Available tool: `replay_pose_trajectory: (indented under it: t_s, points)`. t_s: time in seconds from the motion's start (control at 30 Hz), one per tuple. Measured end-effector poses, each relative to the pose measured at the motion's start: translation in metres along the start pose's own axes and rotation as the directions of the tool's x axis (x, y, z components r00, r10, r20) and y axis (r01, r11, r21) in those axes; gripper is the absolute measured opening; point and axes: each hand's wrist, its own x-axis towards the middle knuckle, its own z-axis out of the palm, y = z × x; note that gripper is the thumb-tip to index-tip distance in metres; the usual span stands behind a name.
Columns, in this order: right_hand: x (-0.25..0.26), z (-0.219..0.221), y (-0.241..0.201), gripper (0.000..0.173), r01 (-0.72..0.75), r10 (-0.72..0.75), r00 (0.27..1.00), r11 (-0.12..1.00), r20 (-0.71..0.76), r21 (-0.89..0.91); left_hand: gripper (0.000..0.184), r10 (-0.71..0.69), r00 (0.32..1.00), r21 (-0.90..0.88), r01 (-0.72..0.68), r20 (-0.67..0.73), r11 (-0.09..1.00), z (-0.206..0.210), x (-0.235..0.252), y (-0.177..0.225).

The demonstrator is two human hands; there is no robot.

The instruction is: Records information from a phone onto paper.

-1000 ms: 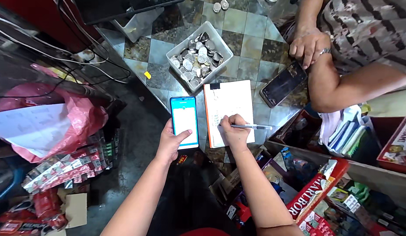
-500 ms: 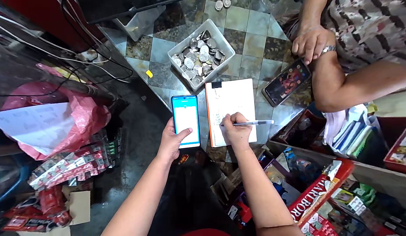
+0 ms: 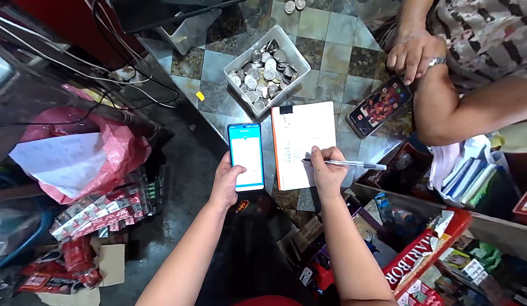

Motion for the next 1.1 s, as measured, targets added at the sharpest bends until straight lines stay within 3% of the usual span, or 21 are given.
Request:
replay_pose_trajectory:
  t_s: [0.63,0.97,1.1]
  points:
    - [-0.0064,0.0006,0.0042,0.029,0.125,-0.124,0.992,0.992,0.023,-0.018,0.043,0.000,1.000,-0.012,0.000,0.013,1.000,0.0005,-0.0001,0.0006]
    - [-0.0040,0.0023,-0.0006,0.028,0.036,-0.036,0.999,0.999,-0.001,-0.022,0.042,-0.004,1.000,0.001,0.004,-0.007,1.000,0.0019,-0.0005,0.0017]
    - [-0.0088,0.0035,0.0004,0.029,0.116,-0.115,0.993,0.990,0.025,-0.085,0.043,-0.003,1.000,0.003,0.003,-0.007,1.000,0.0010,-0.0001,0.0009]
